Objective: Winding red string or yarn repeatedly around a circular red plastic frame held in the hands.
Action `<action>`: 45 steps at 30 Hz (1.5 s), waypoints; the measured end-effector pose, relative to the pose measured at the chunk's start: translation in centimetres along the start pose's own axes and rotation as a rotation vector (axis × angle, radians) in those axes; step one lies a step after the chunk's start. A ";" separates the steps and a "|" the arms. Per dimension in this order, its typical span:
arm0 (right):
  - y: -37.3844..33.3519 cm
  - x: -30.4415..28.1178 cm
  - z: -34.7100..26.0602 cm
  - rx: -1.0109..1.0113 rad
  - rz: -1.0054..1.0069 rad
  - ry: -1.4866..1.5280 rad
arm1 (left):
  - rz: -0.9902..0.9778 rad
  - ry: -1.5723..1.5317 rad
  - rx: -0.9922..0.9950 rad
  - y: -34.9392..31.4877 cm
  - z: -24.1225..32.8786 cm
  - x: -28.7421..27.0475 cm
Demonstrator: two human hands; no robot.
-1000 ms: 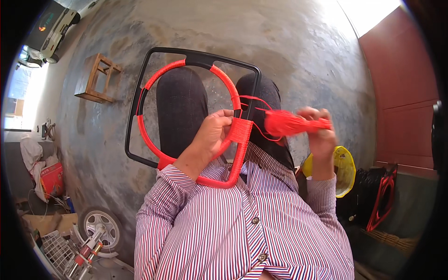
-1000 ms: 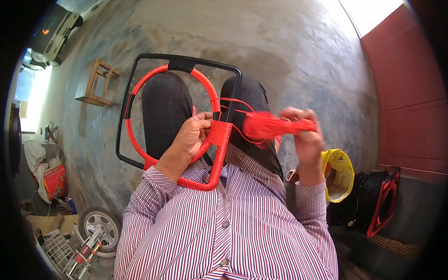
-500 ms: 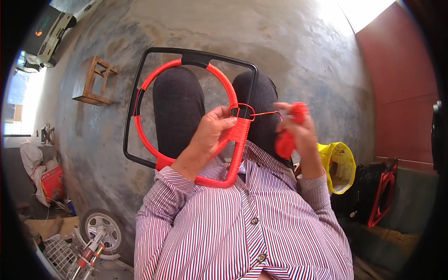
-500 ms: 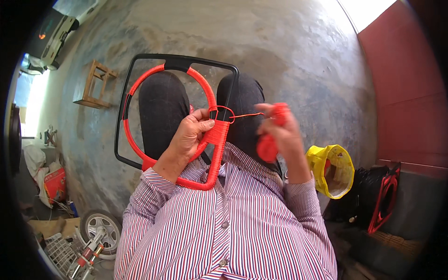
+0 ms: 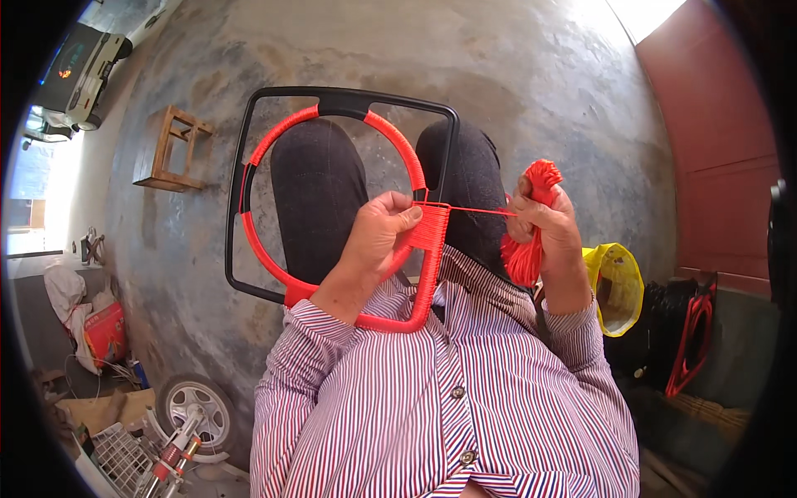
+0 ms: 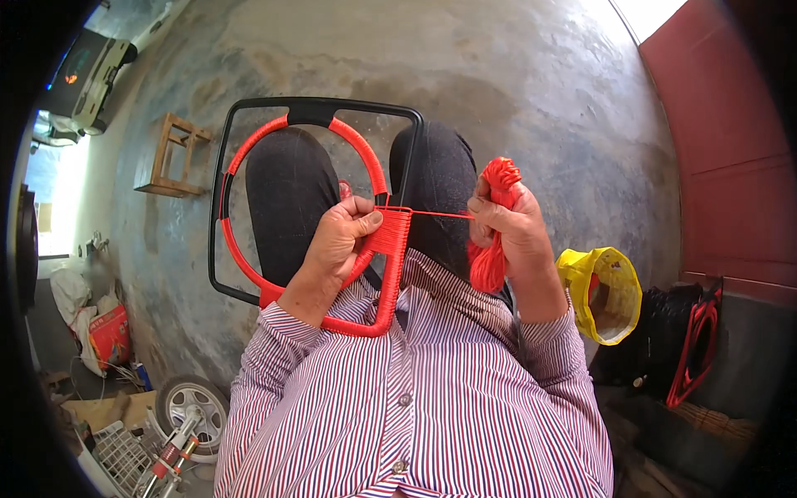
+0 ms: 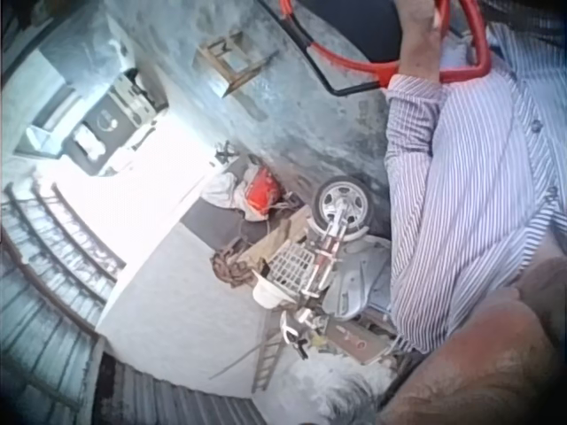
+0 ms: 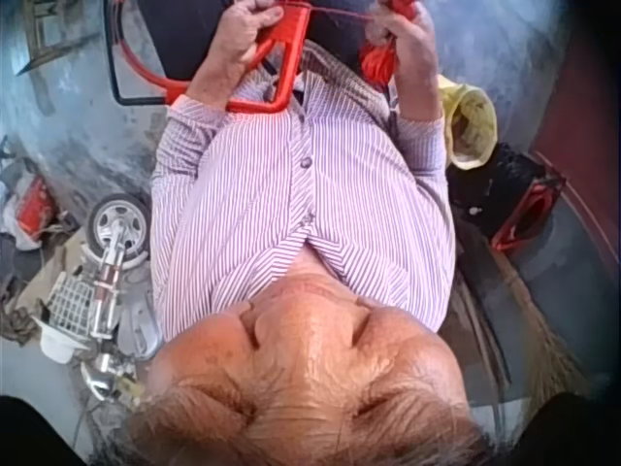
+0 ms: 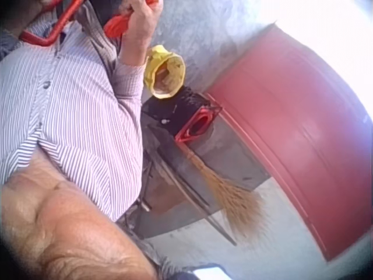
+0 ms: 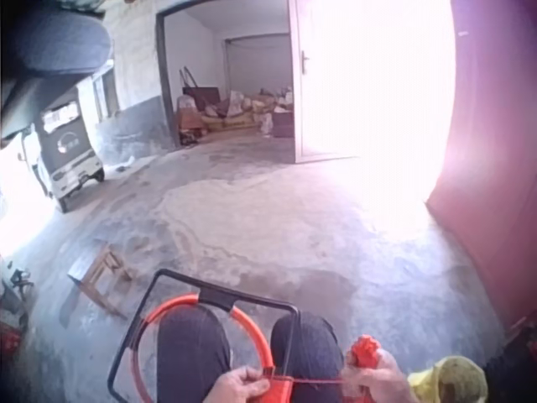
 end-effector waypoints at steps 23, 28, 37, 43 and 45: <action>-5.4 -19.8 -12.5 -0.508 0.285 0.045 | 0.064 -0.081 -0.040 0.0 0.6 0.5; -2.3 -3.1 -0.8 -0.037 -0.270 -0.864 | -0.137 -0.139 0.055 -0.3 1.0 0.8; 2.6 2.5 3.6 -0.135 -0.313 -0.979 | -0.267 -0.253 -0.074 -0.8 1.1 1.2; 3.9 0.8 2.7 -0.296 -0.045 -0.574 | 0.073 0.005 0.144 -0.5 1.0 0.5; 3.4 2.3 2.3 -0.399 -0.018 -0.775 | 0.191 0.118 0.298 -0.6 1.0 0.4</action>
Point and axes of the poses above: each hand's wrist, its own y-axis towards the middle knuckle, its own x-axis out of the palm, z = x × y, the point moved 2 cm from there along y, towards the middle knuckle, and after that the axes turned 6 degrees about y, right-handed, at the moved point
